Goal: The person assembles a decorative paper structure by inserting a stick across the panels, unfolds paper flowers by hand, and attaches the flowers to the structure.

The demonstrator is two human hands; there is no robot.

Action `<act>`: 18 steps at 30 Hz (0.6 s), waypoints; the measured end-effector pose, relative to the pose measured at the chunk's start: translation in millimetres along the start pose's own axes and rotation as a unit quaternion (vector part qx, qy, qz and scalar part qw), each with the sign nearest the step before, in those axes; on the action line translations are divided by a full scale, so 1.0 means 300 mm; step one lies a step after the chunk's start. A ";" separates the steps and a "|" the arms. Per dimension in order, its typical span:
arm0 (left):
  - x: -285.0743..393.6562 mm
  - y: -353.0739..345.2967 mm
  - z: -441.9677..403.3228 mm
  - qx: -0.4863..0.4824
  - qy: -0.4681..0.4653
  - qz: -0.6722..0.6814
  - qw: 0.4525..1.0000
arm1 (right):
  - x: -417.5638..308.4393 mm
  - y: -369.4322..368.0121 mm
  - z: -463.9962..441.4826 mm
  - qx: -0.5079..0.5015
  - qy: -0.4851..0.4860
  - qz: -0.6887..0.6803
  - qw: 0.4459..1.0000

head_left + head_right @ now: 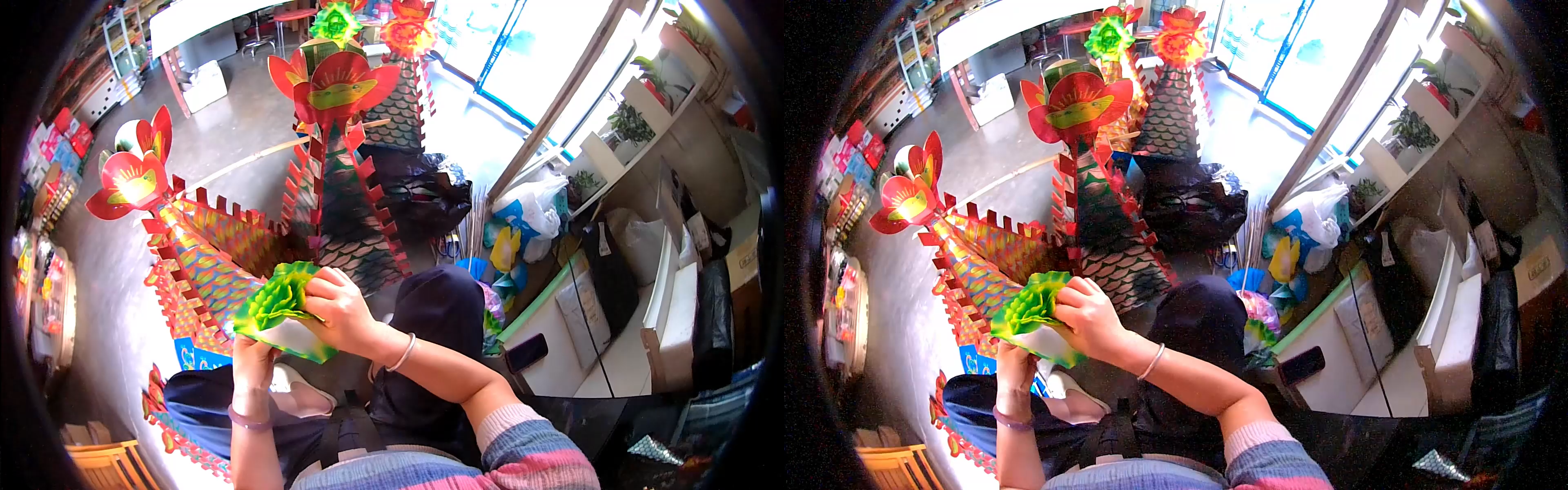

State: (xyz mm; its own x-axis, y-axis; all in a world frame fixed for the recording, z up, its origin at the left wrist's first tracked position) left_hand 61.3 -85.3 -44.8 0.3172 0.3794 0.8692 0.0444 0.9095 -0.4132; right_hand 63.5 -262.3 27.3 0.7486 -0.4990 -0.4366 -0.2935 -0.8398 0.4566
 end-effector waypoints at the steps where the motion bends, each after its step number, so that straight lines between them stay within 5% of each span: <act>1: -0.006 0.012 -0.008 -0.015 -0.003 0.015 1.000 | 0.001 0.002 0.001 -0.008 0.000 -0.001 1.000; 8: 0.014 -0.042 0.000 -0.019 0.007 0.114 0.993 | -0.011 0.004 -0.009 -0.012 -0.020 -0.044 0.999; 18: -0.002 -0.025 -0.008 -0.029 0.010 0.081 0.996 | 0.012 0.028 -0.007 -0.003 -0.027 -0.050 0.998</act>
Point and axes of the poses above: each hand's wrist, its own z-axis away from the middle knuckle, its own y-axis out of the back of the hand, x = y × z, the point moved 4 cm from there along -z, towards the middle knuckle, and after that the axes turned 3 degrees about y, right-handed, at the moved point
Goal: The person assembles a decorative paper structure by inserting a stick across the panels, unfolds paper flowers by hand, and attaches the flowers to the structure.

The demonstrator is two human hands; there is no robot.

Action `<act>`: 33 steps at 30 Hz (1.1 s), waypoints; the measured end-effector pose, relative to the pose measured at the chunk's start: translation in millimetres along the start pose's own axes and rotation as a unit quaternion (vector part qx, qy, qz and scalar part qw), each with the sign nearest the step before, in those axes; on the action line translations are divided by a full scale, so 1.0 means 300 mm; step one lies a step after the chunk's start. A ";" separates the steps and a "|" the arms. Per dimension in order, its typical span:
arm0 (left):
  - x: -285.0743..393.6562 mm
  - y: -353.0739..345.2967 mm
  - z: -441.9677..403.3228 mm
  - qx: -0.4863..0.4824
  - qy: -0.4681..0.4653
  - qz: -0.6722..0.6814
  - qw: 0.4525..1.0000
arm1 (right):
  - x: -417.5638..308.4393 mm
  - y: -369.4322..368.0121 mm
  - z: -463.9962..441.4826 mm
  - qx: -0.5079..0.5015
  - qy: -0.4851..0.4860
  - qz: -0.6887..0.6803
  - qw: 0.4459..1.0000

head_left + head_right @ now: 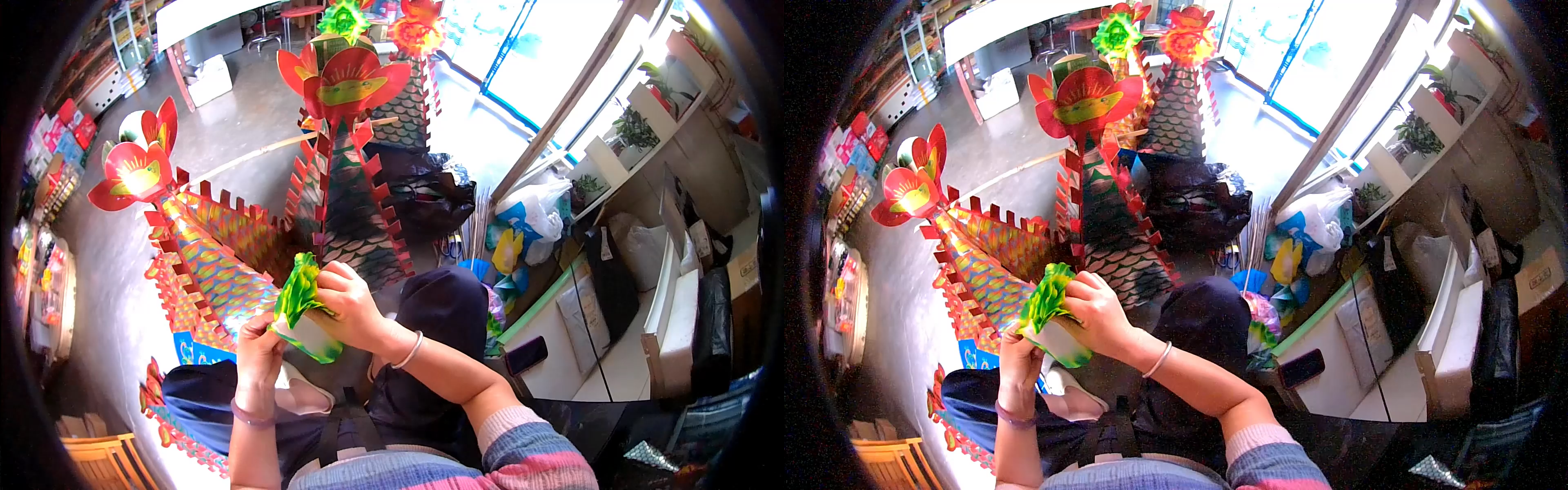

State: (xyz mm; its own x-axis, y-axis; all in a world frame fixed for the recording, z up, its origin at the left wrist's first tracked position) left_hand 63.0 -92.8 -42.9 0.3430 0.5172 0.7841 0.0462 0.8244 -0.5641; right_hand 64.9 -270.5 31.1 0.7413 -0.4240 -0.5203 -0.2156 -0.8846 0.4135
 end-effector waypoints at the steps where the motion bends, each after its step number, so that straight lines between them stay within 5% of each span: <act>1: -0.005 0.007 -0.002 0.016 -0.004 -0.016 1.000 | -0.003 -0.001 0.000 -0.001 0.002 0.001 1.000; 7: -0.028 0.026 0.000 0.022 -0.064 -0.049 0.997 | 0.008 -0.018 0.010 -0.034 -0.007 -0.021 0.999; 17: -0.032 0.000 0.007 0.050 0.010 0.094 0.994 | -0.016 -0.037 0.009 0.010 0.104 0.047 0.993; 19: -0.043 0.001 -0.014 0.010 0.018 0.191 0.981 | -0.028 -0.045 0.018 -0.042 0.095 0.086 0.991; 26: -0.035 0.051 -0.063 -0.031 0.072 0.231 0.970 | -0.026 0.022 -0.029 -0.038 -0.008 -0.097 0.995; 33: 0.034 -0.076 0.020 -0.075 0.038 0.138 0.987 | -0.068 0.034 -0.073 -0.041 0.073 0.018 0.996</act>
Point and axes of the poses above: each hand's wrist, its own z-axis away from the middle knuckle, its own y-axis out of the back of the hand, x = y × z, the point moved 4 cm from there along -z, towards the middle knuckle, and after that the axes turned 3 degrees about y, right-handed, at the moved point
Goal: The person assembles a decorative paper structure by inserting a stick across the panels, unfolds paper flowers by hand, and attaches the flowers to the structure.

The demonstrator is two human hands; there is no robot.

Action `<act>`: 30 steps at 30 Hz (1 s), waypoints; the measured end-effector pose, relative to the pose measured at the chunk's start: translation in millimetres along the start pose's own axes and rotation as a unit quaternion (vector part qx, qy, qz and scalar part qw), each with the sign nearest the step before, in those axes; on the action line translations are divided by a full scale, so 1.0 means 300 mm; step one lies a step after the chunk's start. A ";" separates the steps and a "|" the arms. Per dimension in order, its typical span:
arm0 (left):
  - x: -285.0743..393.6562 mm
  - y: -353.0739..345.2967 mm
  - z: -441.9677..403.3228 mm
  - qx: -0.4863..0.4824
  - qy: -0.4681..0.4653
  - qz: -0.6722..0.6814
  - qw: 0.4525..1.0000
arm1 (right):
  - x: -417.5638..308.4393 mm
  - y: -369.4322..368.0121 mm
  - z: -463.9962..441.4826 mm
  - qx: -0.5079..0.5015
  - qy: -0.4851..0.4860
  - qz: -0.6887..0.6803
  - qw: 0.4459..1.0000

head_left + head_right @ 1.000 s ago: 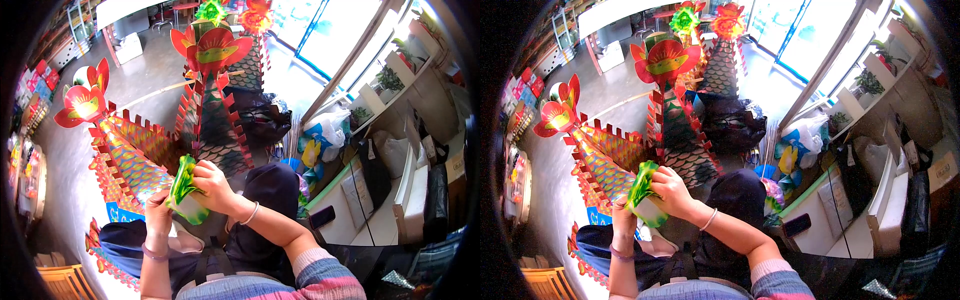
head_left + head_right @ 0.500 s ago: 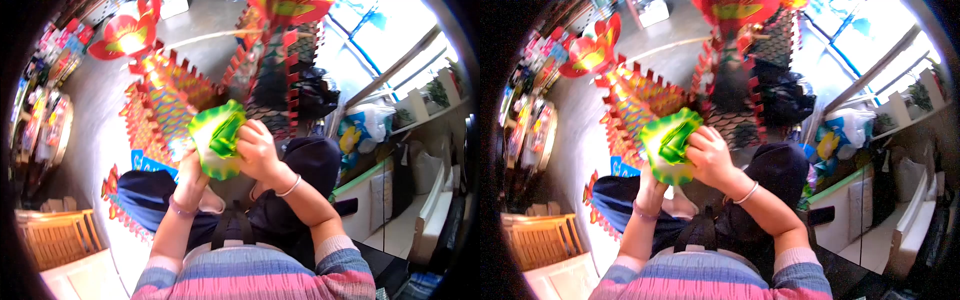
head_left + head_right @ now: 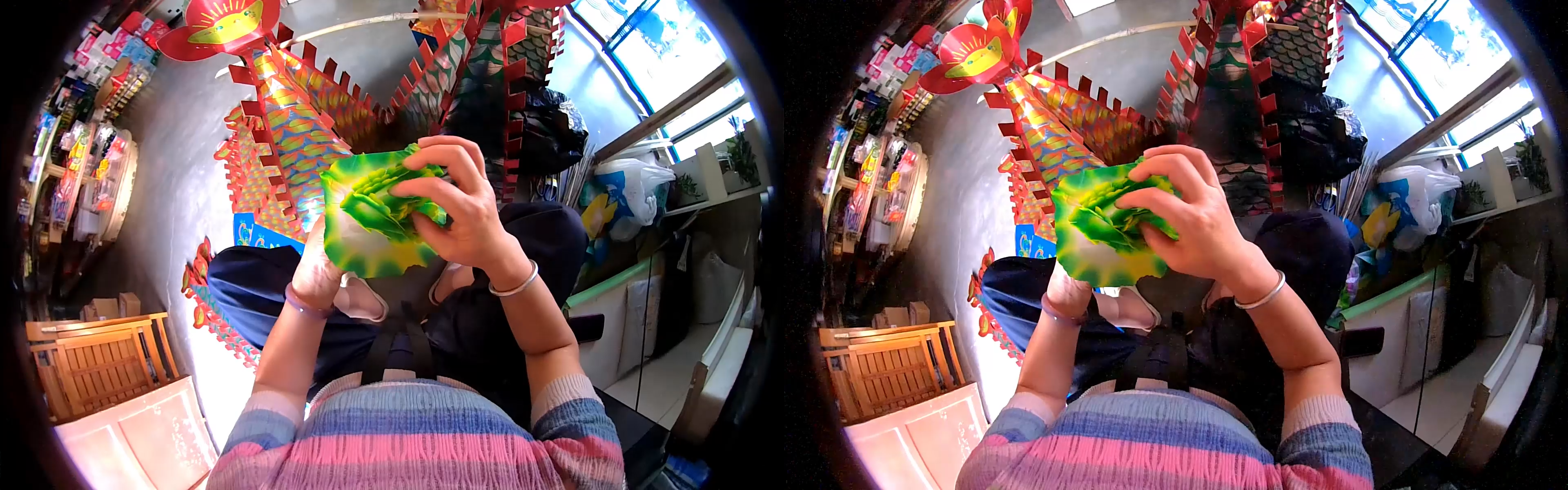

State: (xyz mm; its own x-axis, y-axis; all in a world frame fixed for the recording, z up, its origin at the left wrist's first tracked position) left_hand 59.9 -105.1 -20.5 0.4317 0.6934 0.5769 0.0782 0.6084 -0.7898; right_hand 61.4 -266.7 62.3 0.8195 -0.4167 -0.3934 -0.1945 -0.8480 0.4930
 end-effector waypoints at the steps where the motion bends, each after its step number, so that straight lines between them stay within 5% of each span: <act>1: 0.003 -0.007 0.004 0.000 0.000 -0.014 1.000 | 0.006 -0.011 0.008 -0.011 -0.005 0.002 1.000; 6: 0.003 -0.005 0.010 0.006 -0.021 -0.086 0.996 | 0.011 -0.030 0.023 -0.065 0.009 0.034 0.997; 8: 0.030 -0.025 0.035 0.030 -0.029 -0.219 0.975 | 0.013 -0.038 0.026 -0.063 0.011 0.020 0.998; 12: 0.010 -0.003 0.039 0.046 0.007 -0.110 0.993 | 0.019 -0.042 0.031 -0.073 0.015 0.002 0.997; 18: 0.012 0.006 0.062 0.023 -0.019 -0.265 0.964 | 0.007 -0.019 0.033 -0.079 0.050 -0.004 0.996; 21: -0.020 0.088 0.027 0.048 0.068 -0.064 0.994 | 0.002 -0.022 0.039 -0.086 0.053 0.004 0.995; 30: -0.011 0.079 0.040 0.091 0.064 -0.094 0.989 | 0.011 -0.038 0.048 -0.094 0.030 -0.025 0.995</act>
Point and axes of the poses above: each hand's wrist, its own z-axis away from the middle knuckle, its own y-axis out of the back of the hand, x = y × z, the point moved 4 cm from there along -z, towards the middle knuckle, and after that the axes turned 3 degrees about y, right-handed, at the moved point
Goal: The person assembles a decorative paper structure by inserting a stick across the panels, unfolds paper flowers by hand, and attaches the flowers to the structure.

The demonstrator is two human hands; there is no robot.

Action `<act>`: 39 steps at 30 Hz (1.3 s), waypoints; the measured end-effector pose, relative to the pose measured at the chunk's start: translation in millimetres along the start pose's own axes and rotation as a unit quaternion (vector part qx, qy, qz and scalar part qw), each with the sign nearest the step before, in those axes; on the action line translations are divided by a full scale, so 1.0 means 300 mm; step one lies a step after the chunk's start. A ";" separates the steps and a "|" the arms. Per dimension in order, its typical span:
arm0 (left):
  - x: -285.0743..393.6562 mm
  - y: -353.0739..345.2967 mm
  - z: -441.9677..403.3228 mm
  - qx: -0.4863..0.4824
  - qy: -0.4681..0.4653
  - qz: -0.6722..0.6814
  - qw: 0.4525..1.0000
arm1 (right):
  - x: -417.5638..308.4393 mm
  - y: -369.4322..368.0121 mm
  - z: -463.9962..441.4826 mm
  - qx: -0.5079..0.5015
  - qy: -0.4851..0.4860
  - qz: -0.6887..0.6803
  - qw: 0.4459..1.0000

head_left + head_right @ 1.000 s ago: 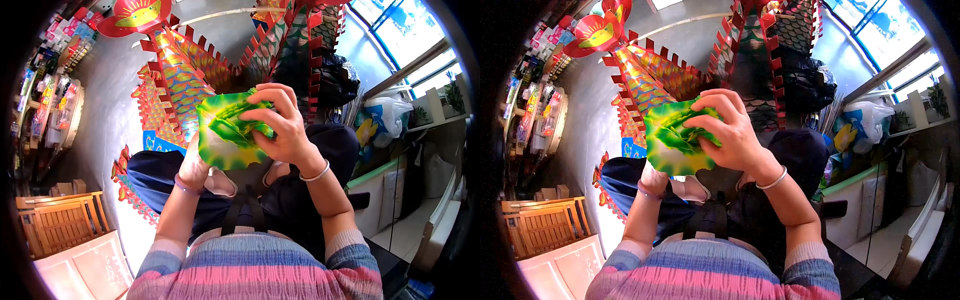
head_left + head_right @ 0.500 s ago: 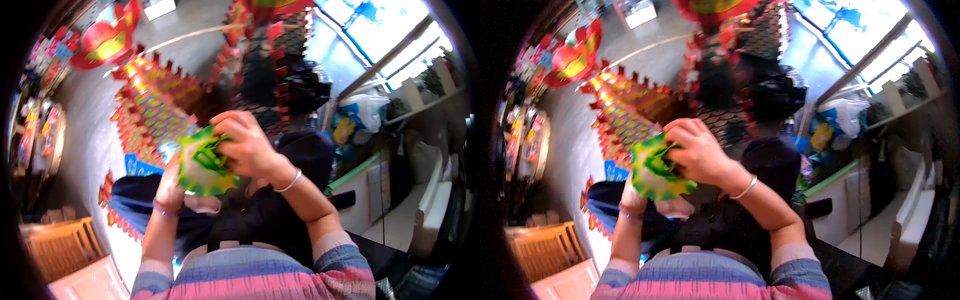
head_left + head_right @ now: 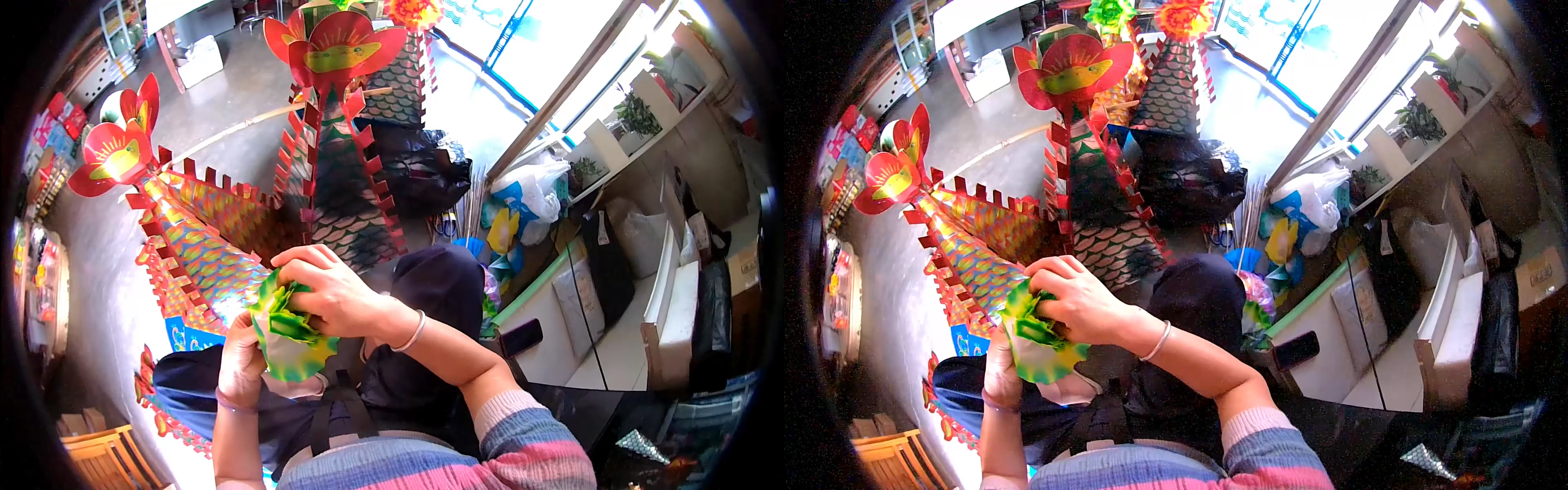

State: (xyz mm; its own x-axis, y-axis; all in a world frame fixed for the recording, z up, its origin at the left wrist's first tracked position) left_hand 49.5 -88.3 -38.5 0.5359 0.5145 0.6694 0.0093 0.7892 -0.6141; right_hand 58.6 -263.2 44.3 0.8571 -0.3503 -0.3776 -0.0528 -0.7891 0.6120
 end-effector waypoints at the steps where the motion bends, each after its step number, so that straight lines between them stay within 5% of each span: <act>1: -0.012 0.036 -0.016 -0.015 0.007 -0.006 1.000 | -0.001 0.003 0.000 -0.002 -0.008 -0.005 1.000; 8: 0.043 0.000 0.001 -0.023 -0.036 -0.111 0.993 | 0.024 -0.010 -0.003 0.041 -0.052 -0.042 0.997; 14: 0.143 -0.072 0.055 0.030 -0.304 -0.340 0.889 | 0.066 -0.060 0.007 0.087 -0.137 -0.150 0.975; 17: 0.194 -0.137 0.119 0.066 -0.426 -0.498 0.752 | 0.087 -0.124 0.030 0.106 -0.335 -0.333 0.875; 18: 0.194 -0.148 0.130 0.059 -0.483 -0.534 0.691 | 0.081 -0.141 0.030 0.112 -0.389 -0.456 0.793; 20: 0.220 -0.189 0.156 0.008 -0.603 -0.645 0.470 | 0.057 -0.143 0.026 0.089 -0.452 -0.601 0.653; 23: 0.209 -0.185 0.152 -0.047 -0.667 -0.680 0.299 | 0.072 -0.183 0.041 0.138 -0.468 -0.570 0.661; 26: 0.205 -0.173 0.143 -0.097 -0.677 -0.685 0.250 | 0.088 -0.216 0.075 0.172 -0.497 -0.660 0.536; 27: 0.211 -0.166 0.139 -0.102 -0.673 -0.689 0.250 | 0.086 -0.211 0.071 0.139 -0.466 -0.665 0.567; 30: 0.262 -0.124 0.104 -0.048 -0.638 -0.657 0.398 | 0.040 -0.156 0.035 0.085 -0.528 -0.546 0.645; 31: 0.265 -0.069 0.072 -0.011 -0.568 -0.568 0.596 | 0.027 -0.104 0.010 0.007 -0.499 -0.410 0.763; 32: 0.278 -0.007 0.039 -0.006 -0.431 -0.511 0.743 | 0.000 -0.056 -0.014 0.042 -0.499 -0.427 0.753; 33: 0.251 0.038 0.005 -0.058 -0.328 -0.289 0.898 | 0.018 -0.010 -0.036 0.025 -0.451 -0.392 0.801; 34: 0.206 0.062 -0.020 -0.103 -0.198 -0.036 0.974 | 0.041 0.025 -0.062 0.006 -0.401 -0.355 0.845; 35: 0.178 0.042 -0.001 -0.170 -0.056 0.150 0.972 | 0.043 0.046 -0.090 0.023 -0.369 -0.330 0.869; 38: 0.124 -0.035 0.073 -0.272 -0.118 -0.039 0.954 | 0.022 0.049 -0.160 0.011 -0.325 -0.331 0.886; 39: 0.100 -0.058 0.105 -0.306 -0.053 0.036 0.950 | 0.020 0.019 -0.176 -0.015 -0.317 -0.343 0.884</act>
State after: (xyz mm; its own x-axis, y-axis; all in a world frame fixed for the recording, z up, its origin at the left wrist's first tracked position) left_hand 38.7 -75.9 5.6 0.4655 0.6167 0.6348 0.4816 0.4253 -0.7663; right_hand 90.4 -243.2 82.3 0.2226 -0.0143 -0.9748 0.3905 -0.9149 0.1026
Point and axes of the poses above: each hand's wrist, its own z-axis away from the middle knuckle, its own y-axis out of the back of the hand, x = y × z, the point moved 4 cm from there along -z, towards the middle knuckle, and after that the axes turned 3 degrees about y, right-handed, at the moved point
